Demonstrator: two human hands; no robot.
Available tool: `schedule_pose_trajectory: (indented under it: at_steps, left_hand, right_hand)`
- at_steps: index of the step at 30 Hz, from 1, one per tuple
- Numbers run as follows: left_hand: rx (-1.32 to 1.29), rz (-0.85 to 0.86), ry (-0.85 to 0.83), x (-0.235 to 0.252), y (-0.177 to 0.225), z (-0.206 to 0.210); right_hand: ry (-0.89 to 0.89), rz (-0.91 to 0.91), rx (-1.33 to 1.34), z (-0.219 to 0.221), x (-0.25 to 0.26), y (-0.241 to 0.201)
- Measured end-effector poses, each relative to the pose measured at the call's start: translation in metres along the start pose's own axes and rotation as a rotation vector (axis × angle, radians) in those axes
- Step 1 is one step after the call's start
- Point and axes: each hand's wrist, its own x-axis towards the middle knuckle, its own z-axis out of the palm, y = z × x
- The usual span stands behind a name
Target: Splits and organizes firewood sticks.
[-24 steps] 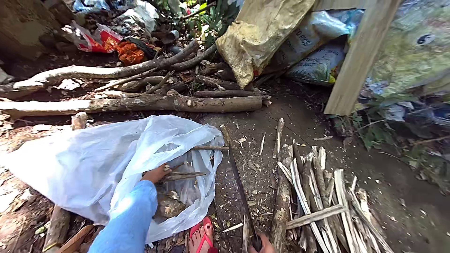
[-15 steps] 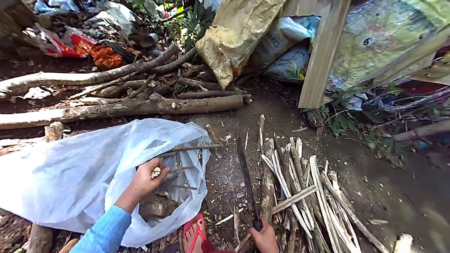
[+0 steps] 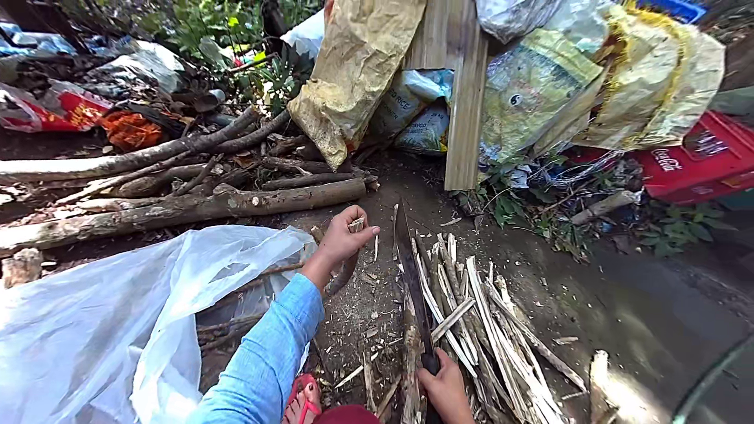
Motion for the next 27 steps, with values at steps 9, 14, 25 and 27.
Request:
schedule_pose_trajectory:
  at_steps: [9,14,25,27]
  left_hand:
    - [0.030,-0.232,0.035,-0.004,-0.050,0.022]
    - [0.016,-0.209,0.126,-0.017,-0.032,0.035]
    - [-0.134,-0.204,-0.156,-0.017,-0.070,0.080]
    - [-0.109,-0.219,-0.203,-0.022,-0.066,0.088]
  right_hand:
    - [0.034,-0.016,0.074,-0.005,-0.003,-0.011]
    - [0.053,-0.029,0.126,-0.009,-0.014,-0.025]
    - [0.105,-0.312,0.207,-0.062,-0.059,-0.097]
    - [0.108,-0.342,0.135,-0.068,-0.070,-0.103]
